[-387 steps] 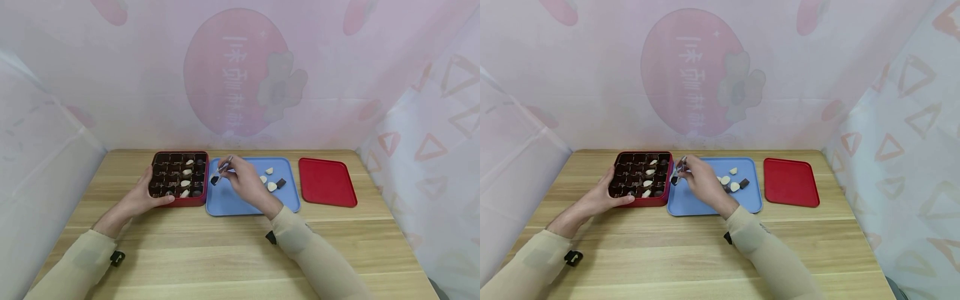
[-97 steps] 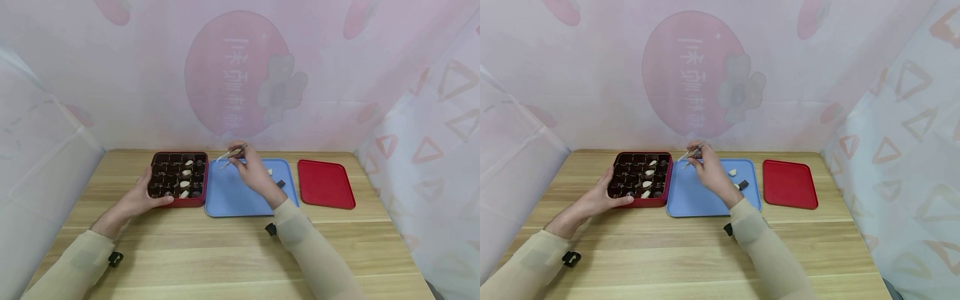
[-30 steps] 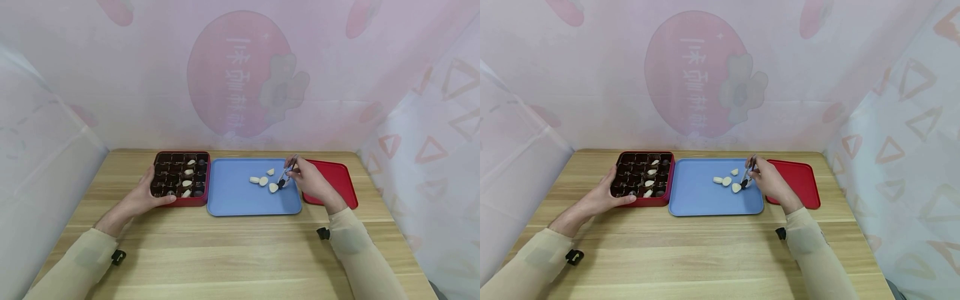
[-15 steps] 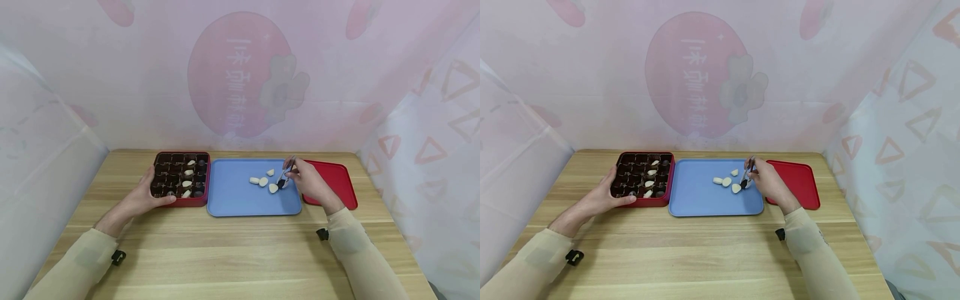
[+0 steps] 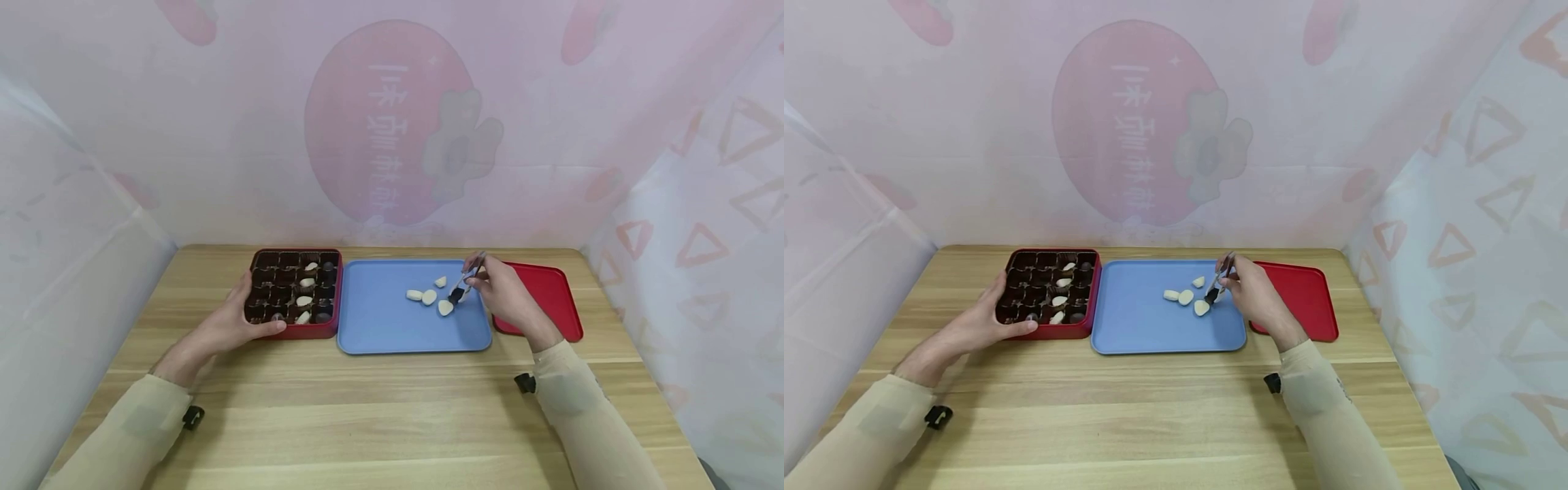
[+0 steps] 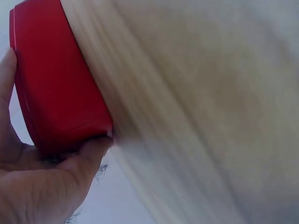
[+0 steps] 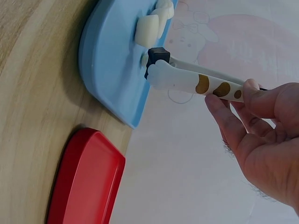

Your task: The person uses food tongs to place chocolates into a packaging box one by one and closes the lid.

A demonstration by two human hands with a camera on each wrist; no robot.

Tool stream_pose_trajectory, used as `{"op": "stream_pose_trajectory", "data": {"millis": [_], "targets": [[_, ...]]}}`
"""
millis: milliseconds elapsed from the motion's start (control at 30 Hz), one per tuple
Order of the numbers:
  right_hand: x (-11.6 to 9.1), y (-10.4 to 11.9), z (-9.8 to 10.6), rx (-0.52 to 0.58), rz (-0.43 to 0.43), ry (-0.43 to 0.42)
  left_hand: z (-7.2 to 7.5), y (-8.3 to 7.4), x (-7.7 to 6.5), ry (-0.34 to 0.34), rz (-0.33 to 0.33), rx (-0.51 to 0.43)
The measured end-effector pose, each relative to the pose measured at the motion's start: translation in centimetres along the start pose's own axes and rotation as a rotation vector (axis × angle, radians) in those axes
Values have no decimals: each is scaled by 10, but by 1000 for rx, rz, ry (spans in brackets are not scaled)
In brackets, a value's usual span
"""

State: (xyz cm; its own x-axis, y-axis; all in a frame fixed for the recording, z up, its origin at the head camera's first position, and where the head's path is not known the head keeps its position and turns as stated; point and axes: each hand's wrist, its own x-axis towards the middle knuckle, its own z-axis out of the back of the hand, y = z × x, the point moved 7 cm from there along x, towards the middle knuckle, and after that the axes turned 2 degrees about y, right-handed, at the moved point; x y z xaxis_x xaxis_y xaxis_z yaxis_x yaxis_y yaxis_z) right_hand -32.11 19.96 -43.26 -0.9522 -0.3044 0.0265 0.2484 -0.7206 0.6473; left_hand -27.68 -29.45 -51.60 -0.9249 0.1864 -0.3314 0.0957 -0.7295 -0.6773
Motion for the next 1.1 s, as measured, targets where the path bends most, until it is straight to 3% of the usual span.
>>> {"op": "stream_pose_trajectory", "data": {"millis": [233, 567, 733, 1100], "targets": [[0, 10, 3, 28, 43, -36, 8, -2, -1, 2, -21, 94], [5, 22, 7, 116, 82, -134, 22, -3, -6, 91, -83, 52], [12, 27, 2, 209, 84, -177, 28, -4, -3, 107, -96, 94], [31, 42, -13, 299, 165, -250, 30, -4, 1, 93, -105, 156]]}}
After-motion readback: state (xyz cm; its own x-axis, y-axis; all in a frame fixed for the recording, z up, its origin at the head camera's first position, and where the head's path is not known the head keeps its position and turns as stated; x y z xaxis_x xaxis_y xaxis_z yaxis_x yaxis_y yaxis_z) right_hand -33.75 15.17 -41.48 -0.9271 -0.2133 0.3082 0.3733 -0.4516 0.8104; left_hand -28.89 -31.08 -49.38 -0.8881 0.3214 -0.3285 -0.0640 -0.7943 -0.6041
